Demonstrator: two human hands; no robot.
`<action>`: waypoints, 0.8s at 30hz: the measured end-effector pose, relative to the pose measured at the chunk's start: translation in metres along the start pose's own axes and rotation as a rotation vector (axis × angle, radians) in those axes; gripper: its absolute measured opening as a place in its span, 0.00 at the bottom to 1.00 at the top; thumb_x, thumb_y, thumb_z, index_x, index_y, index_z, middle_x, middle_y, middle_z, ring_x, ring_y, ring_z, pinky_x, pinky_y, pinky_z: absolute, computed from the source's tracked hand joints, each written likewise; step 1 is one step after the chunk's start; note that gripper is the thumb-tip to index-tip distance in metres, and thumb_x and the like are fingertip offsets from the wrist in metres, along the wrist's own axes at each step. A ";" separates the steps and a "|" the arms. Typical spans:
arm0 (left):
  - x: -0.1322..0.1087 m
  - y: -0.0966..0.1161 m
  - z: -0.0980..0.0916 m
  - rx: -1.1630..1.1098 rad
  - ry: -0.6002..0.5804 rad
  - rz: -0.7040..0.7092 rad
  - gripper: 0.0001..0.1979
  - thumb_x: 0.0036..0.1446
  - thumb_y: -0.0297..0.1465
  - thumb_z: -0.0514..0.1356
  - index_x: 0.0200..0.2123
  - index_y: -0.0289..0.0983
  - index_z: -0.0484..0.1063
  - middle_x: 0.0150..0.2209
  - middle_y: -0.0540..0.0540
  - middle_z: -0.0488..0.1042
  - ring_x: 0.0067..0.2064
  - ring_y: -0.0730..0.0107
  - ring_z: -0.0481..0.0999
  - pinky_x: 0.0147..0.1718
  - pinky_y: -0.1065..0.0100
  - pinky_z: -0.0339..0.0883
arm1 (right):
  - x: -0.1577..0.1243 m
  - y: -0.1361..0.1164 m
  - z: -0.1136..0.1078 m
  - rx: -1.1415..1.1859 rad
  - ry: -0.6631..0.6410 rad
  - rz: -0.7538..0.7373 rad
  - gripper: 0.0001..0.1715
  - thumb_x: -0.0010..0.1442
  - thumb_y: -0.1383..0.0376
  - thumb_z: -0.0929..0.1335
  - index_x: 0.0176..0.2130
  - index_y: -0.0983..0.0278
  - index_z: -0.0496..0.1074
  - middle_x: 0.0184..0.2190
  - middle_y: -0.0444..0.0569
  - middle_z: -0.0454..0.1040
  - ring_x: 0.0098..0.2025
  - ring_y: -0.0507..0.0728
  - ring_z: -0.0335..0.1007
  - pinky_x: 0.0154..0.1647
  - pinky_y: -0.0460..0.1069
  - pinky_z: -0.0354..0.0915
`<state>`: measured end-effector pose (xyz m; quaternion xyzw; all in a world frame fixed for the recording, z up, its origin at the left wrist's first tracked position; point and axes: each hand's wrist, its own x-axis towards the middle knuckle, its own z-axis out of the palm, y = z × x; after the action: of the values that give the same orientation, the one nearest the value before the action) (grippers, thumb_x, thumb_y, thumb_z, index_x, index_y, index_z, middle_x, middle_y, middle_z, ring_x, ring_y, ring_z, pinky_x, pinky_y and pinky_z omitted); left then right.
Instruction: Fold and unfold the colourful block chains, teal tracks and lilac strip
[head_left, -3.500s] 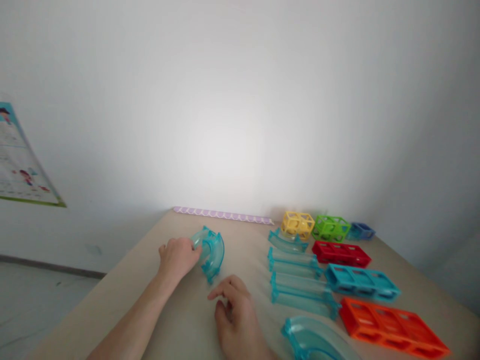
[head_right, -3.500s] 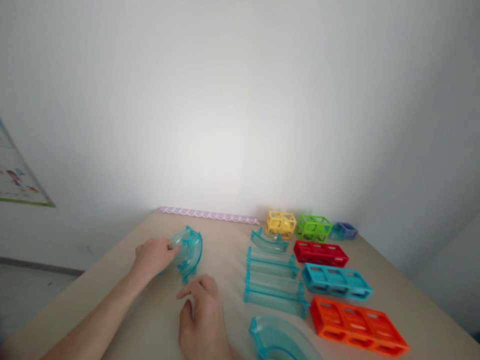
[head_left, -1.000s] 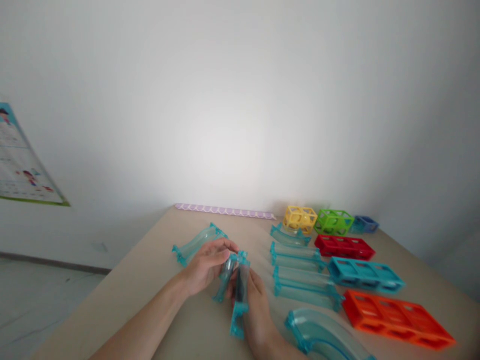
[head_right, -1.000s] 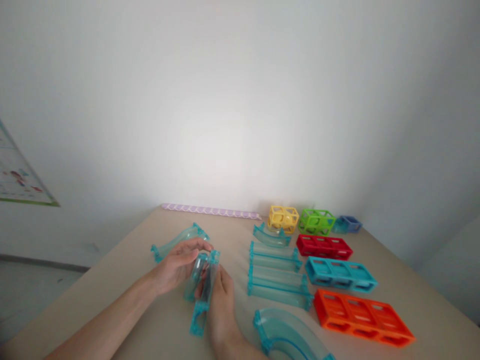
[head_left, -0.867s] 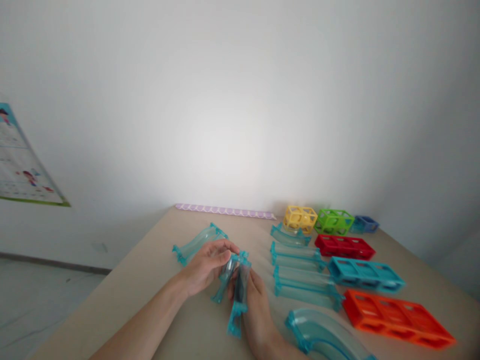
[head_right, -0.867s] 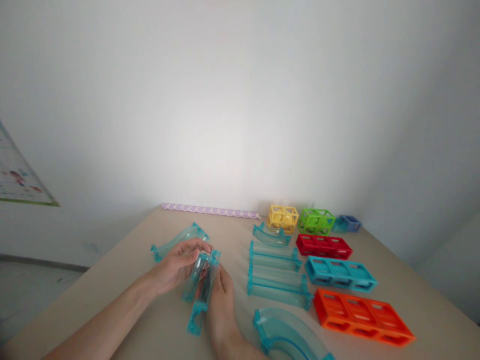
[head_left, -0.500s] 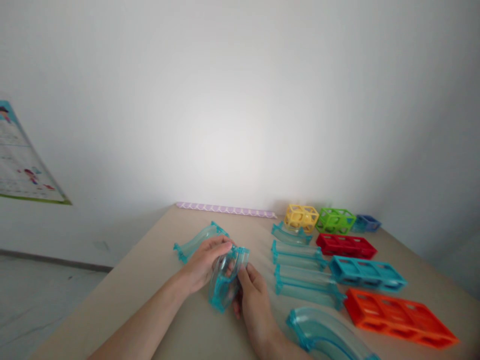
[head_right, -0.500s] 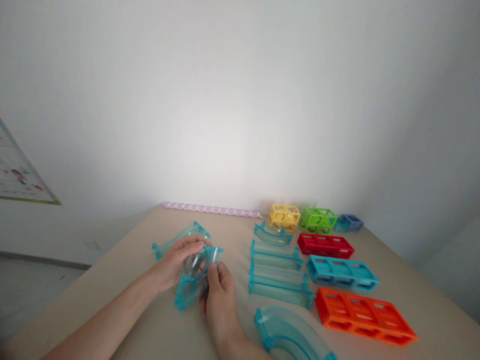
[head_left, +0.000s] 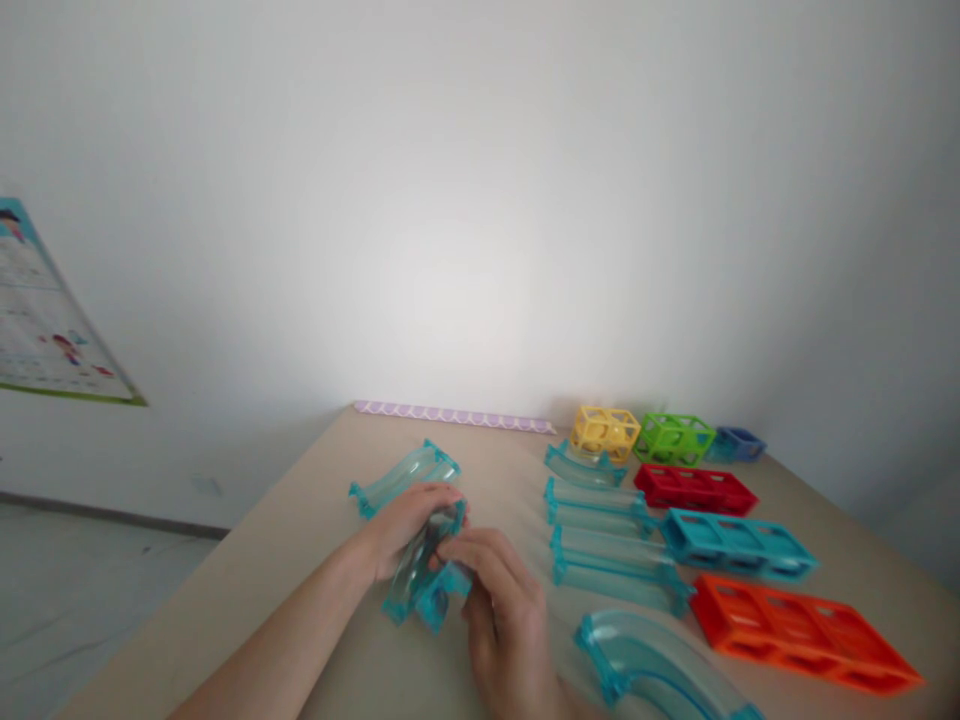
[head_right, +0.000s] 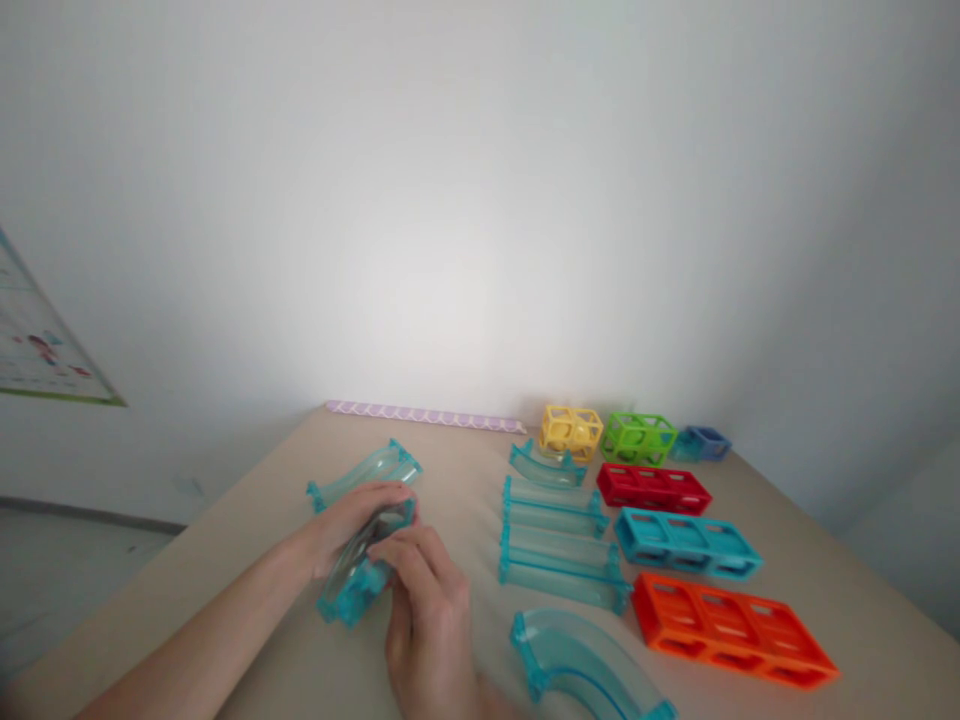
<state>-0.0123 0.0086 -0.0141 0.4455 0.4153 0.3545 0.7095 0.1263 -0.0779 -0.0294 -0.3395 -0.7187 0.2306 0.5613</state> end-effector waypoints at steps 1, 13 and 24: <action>0.000 0.000 0.000 0.004 0.027 0.019 0.12 0.49 0.36 0.62 0.26 0.32 0.72 0.23 0.48 0.71 0.19 0.77 0.67 0.16 0.76 0.61 | 0.000 -0.002 -0.001 -0.012 -0.013 -0.056 0.19 0.62 0.76 0.57 0.44 0.61 0.72 0.39 0.51 0.72 0.40 0.54 0.70 0.39 0.47 0.66; 0.001 0.001 0.005 -0.140 0.207 0.004 0.11 0.48 0.35 0.66 0.33 0.37 0.69 0.22 0.54 0.68 0.20 0.76 0.68 0.16 0.74 0.63 | 0.001 0.002 0.004 -0.217 0.070 -0.157 0.28 0.50 0.83 0.58 0.40 0.61 0.76 0.43 0.51 0.69 0.43 0.55 0.67 0.39 0.47 0.65; 0.003 -0.002 0.001 -0.199 0.087 0.125 0.10 0.49 0.34 0.67 0.30 0.36 0.70 0.24 0.53 0.69 0.23 0.76 0.70 0.22 0.74 0.64 | -0.001 0.004 0.004 -0.120 0.064 -0.053 0.24 0.51 0.81 0.58 0.34 0.60 0.74 0.52 0.49 0.66 0.54 0.56 0.64 0.52 0.52 0.62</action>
<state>-0.0099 0.0102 -0.0169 0.3822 0.3801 0.4564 0.7080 0.1235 -0.0761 -0.0339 -0.3604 -0.7217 0.1610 0.5686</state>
